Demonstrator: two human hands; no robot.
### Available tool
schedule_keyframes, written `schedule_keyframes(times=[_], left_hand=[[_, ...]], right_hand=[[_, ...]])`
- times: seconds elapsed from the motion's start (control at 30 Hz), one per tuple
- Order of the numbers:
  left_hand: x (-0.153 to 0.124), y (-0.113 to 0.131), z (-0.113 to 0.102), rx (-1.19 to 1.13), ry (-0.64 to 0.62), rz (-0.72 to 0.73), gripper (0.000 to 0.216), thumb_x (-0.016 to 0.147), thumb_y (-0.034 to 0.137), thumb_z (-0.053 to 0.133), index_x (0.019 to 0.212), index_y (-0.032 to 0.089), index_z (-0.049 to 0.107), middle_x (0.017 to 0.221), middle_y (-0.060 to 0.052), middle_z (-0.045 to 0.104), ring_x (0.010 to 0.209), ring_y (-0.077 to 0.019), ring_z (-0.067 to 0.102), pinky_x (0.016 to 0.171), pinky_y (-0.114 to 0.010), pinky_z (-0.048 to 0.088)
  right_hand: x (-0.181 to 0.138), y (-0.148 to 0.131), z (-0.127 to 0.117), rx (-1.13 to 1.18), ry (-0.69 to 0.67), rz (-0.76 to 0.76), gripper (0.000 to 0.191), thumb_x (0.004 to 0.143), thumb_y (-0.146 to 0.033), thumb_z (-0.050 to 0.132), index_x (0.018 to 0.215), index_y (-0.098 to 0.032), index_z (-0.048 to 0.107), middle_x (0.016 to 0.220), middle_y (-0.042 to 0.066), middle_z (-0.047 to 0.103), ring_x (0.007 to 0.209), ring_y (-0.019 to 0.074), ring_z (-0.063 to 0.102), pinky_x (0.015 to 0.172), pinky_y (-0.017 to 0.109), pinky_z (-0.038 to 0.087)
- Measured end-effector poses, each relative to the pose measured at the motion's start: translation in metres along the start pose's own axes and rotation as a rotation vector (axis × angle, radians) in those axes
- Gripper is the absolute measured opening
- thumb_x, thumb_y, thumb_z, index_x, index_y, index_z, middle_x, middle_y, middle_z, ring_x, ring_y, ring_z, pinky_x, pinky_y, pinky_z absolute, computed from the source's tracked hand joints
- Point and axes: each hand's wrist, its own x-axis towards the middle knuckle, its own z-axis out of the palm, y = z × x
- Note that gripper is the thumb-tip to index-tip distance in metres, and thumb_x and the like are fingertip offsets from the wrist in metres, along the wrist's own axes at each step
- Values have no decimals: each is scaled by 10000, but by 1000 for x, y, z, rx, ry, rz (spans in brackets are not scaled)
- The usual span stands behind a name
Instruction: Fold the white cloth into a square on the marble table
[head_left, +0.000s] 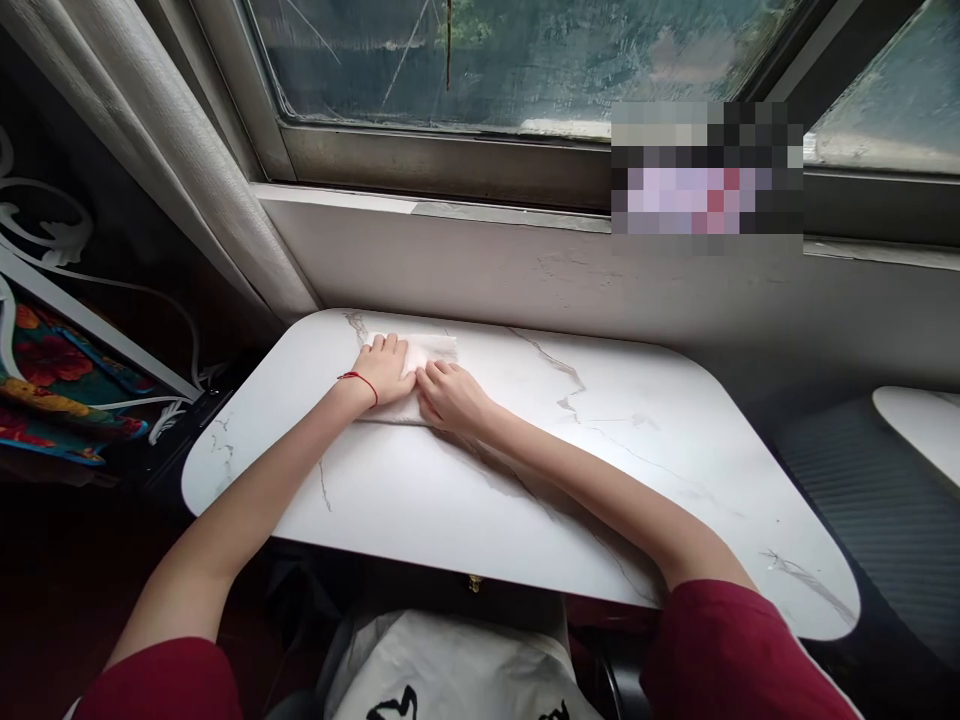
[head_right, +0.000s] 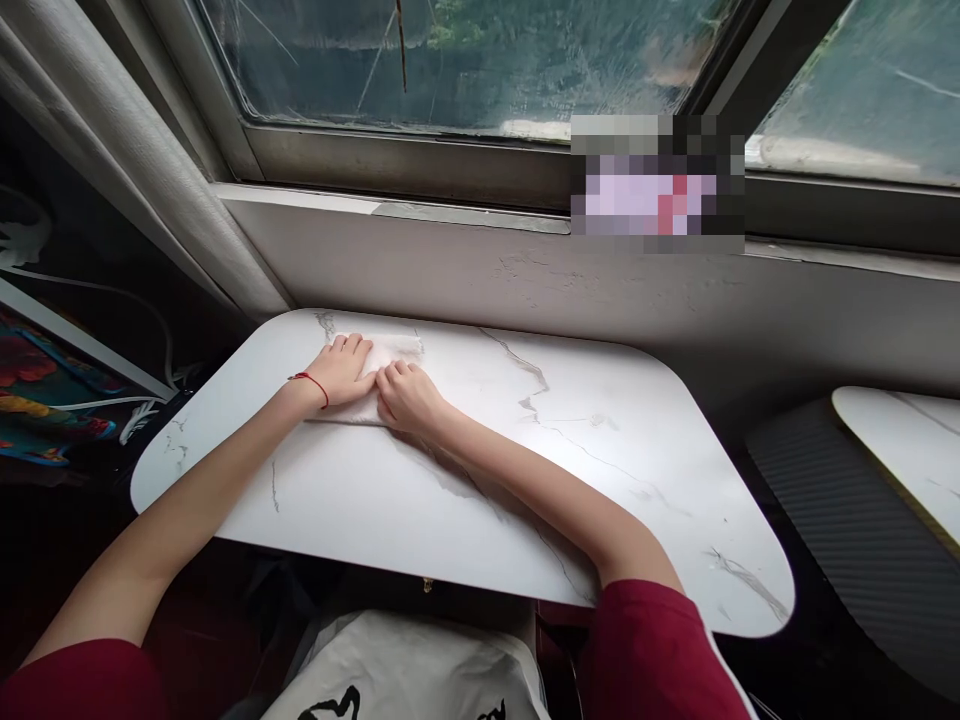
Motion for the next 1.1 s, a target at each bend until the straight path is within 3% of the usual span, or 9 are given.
schedule_keyframes(times=[0.2,0.4,0.53,0.67,0.87,0.97,1.1], left_hand=[[-42,60,-21,47,45,140,302,932,328,458,1099,114,590,1111,-218,624,1077,-355,566,832,-448,451],[-59,67,-43,-46,-156,411,280,908,445,561,946,167,567,929,-98,663,833,-260,622,692,-365,428],[-58,66,-41,-77,-135,434,364,906,541,571,895,177,548,890,-72,663,793,-238,620,674,-348,417],[-54,66,-34,-96,-81,451,367,932,540,536,889,176,547,878,-61,661,779,-222,613,671,-340,417],[-50,63,-23,-128,79,524,295,978,399,435,1023,153,591,1029,-100,665,893,-230,626,756,-348,471],[-46,62,-11,-181,115,577,376,993,401,401,1208,146,573,1259,-137,630,1133,-259,609,922,-383,490],[-38,69,15,-223,150,538,535,1026,409,304,1434,91,439,1518,-184,460,1434,-285,404,1150,-440,376]], right_hand=[[-70,-6,-23,-79,-30,-83,257,901,-210,482,1032,-60,645,876,156,653,786,246,527,690,369,376],[-107,-42,-45,-171,-73,-163,205,931,-204,450,823,-146,615,670,66,618,565,174,489,539,324,275],[-120,-73,-47,-382,24,-27,336,997,-278,389,976,-69,651,843,170,702,686,235,607,634,362,395],[-125,-84,-43,-434,-20,121,496,1005,-364,392,1150,44,633,1092,307,700,924,331,681,776,417,466],[-109,-55,-36,-322,-179,363,416,951,-247,459,1171,63,626,1229,380,620,1088,429,647,741,426,470],[-96,-29,-33,-293,-240,459,433,957,-223,420,1191,94,600,1245,400,596,1073,432,639,738,427,448],[-82,5,-29,-261,-259,489,447,967,-228,384,1234,83,561,1277,388,577,1100,415,609,811,432,425]])
